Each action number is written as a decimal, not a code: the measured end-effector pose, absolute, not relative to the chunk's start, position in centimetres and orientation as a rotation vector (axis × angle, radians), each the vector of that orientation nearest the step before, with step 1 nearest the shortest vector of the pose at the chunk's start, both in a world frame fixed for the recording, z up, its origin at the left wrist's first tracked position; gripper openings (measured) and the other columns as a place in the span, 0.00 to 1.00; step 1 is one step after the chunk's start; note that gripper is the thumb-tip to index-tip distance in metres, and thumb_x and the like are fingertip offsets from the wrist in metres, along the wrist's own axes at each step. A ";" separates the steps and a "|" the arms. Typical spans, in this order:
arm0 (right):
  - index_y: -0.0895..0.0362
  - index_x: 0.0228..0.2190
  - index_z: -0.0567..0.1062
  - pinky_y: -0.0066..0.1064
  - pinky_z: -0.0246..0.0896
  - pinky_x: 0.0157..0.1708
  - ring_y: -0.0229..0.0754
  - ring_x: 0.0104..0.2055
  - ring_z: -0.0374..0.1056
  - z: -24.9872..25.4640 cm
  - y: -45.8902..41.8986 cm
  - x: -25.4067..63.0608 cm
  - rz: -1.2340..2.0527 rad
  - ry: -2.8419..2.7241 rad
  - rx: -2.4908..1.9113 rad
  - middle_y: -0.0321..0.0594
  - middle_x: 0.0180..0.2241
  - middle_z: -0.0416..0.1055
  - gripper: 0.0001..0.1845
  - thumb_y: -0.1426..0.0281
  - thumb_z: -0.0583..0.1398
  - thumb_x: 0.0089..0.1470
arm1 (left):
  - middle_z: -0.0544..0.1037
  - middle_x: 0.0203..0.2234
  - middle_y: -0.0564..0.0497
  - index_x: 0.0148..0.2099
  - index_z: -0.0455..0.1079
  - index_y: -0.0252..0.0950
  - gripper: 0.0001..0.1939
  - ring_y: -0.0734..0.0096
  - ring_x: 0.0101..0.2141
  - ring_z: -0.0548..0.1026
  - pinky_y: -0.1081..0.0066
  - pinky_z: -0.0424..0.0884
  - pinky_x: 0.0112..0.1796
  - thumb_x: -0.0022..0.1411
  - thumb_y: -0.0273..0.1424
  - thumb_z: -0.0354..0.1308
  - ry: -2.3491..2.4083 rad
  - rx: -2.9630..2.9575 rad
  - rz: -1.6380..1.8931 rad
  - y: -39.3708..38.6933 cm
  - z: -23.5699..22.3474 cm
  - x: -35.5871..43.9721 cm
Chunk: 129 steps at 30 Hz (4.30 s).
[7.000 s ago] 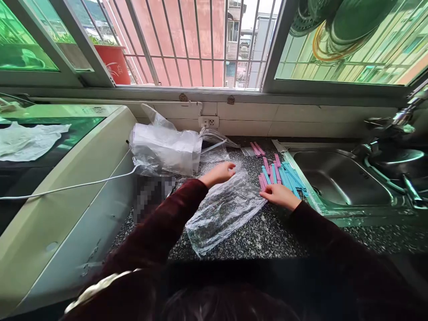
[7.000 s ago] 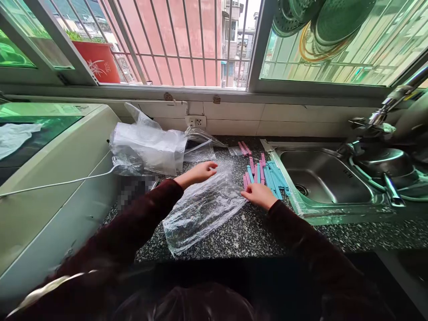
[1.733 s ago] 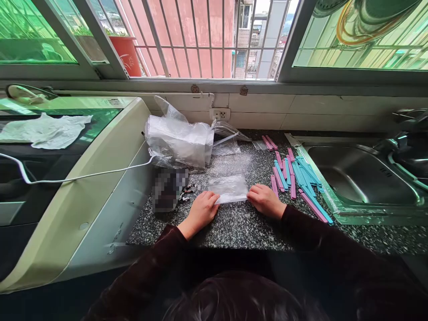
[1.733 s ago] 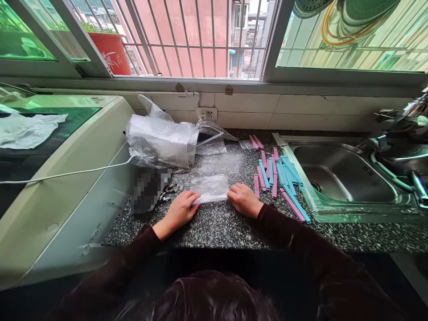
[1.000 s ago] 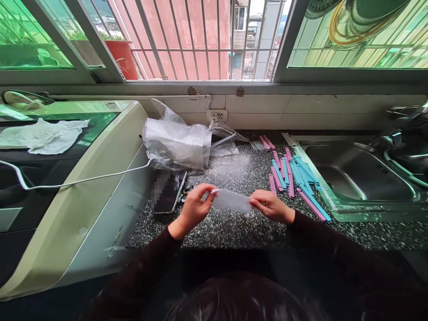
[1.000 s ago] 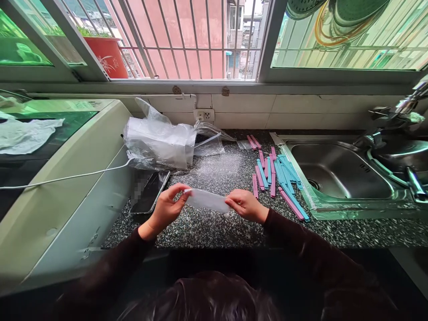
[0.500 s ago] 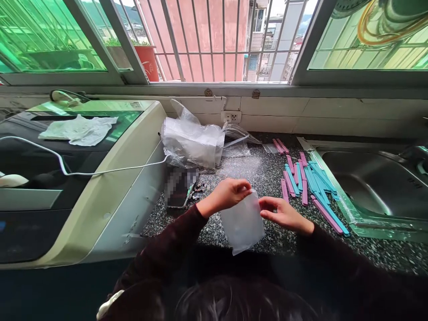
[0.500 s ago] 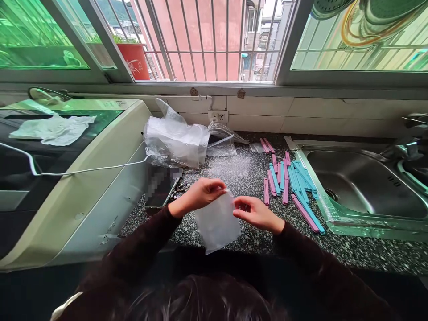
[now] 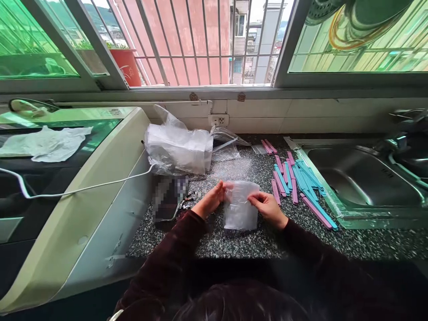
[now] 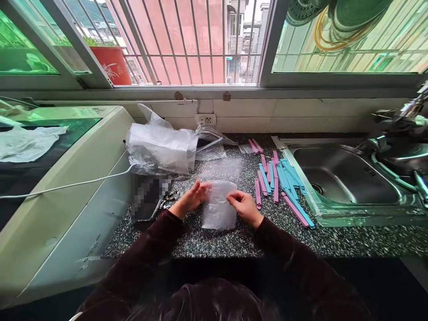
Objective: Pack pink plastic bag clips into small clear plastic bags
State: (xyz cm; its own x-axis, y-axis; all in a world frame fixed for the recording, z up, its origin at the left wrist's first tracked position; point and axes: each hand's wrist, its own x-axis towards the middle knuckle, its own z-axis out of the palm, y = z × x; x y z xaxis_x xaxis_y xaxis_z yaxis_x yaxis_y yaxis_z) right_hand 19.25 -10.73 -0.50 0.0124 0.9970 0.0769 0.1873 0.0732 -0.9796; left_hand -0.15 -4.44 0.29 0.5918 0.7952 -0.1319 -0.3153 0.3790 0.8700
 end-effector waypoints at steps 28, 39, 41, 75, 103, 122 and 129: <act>0.59 0.30 0.72 0.30 0.49 0.27 0.41 0.33 0.62 2.9 -7.3 29.1 -0.563 -2.957 -1.511 0.44 0.31 0.68 0.11 0.82 0.53 0.50 | 0.67 0.16 0.57 0.23 0.65 0.32 0.17 0.81 0.18 0.63 0.77 0.56 0.23 0.36 0.37 0.67 0.885 0.914 0.763 -5.2 0.0 -1.0; 0.58 0.28 0.72 0.30 0.51 0.30 0.39 0.32 0.59 4.1 -5.2 26.9 -0.414 -2.885 -1.245 0.43 0.32 0.69 0.09 0.74 0.53 0.56 | 0.67 0.16 0.57 0.23 0.65 0.32 0.16 0.80 0.19 0.62 0.76 0.55 0.24 0.36 0.36 0.66 0.920 0.944 0.821 -4.7 0.1 -1.5; 0.58 0.29 0.73 0.30 0.54 0.32 0.39 0.33 0.60 4.5 -5.2 26.1 -0.305 -2.738 -1.181 0.43 0.32 0.70 0.08 0.71 0.54 0.56 | 0.66 0.16 0.57 0.23 0.65 0.32 0.15 0.80 0.19 0.61 0.76 0.55 0.23 0.37 0.37 0.65 0.933 0.966 0.854 -4.5 0.1 -1.7; 0.61 0.25 0.74 0.26 0.51 0.22 0.32 0.21 0.56 1.2 -7.1 17.9 1.400 -1.585 -1.247 0.34 0.19 0.65 0.23 0.51 0.58 0.47 | 0.71 0.20 0.54 0.28 0.71 0.30 0.19 0.79 0.22 0.63 0.76 0.58 0.26 0.39 0.40 0.68 0.847 0.931 0.929 -4.8 0.2 -1.4; 0.55 0.32 0.76 0.30 0.58 0.33 0.40 0.32 0.62 1.1 -8.0 18.4 -0.183 -2.086 -1.262 0.40 0.28 0.72 0.08 0.68 0.57 0.54 | 0.75 0.24 0.48 0.31 0.74 0.29 0.29 0.73 0.25 0.69 0.74 0.63 0.28 0.39 0.52 0.64 0.807 0.685 0.921 -4.8 0.2 -1.6; 0.57 0.33 0.74 0.28 0.63 0.28 0.38 0.28 0.65 0.3 -7.7 18.1 -0.145 -2.052 -1.042 0.41 0.27 0.69 0.06 0.73 0.57 0.54 | 0.73 0.18 0.51 0.26 0.73 0.29 0.27 0.74 0.22 0.67 0.73 0.62 0.27 0.45 0.53 0.60 0.824 0.882 1.079 -5.1 -0.9 -0.7; 0.56 0.35 0.75 0.28 0.64 0.28 0.38 0.28 0.66 0.3 -7.7 18.1 -0.175 -2.040 -1.028 0.40 0.27 0.70 0.07 0.72 0.57 0.53 | 0.73 0.18 0.51 0.25 0.72 0.29 0.26 0.75 0.22 0.66 0.73 0.61 0.27 0.46 0.51 0.60 0.838 0.880 1.113 -5.1 -1.2 -0.7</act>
State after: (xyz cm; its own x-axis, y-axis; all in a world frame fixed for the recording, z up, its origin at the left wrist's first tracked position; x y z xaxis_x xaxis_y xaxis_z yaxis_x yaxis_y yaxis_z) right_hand 18.14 -7.74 0.29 -0.3256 0.6059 0.7259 0.7206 0.6560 -0.2243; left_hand -0.73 -5.13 -1.20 0.2296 0.9660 -0.1186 -0.3811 0.2013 0.9024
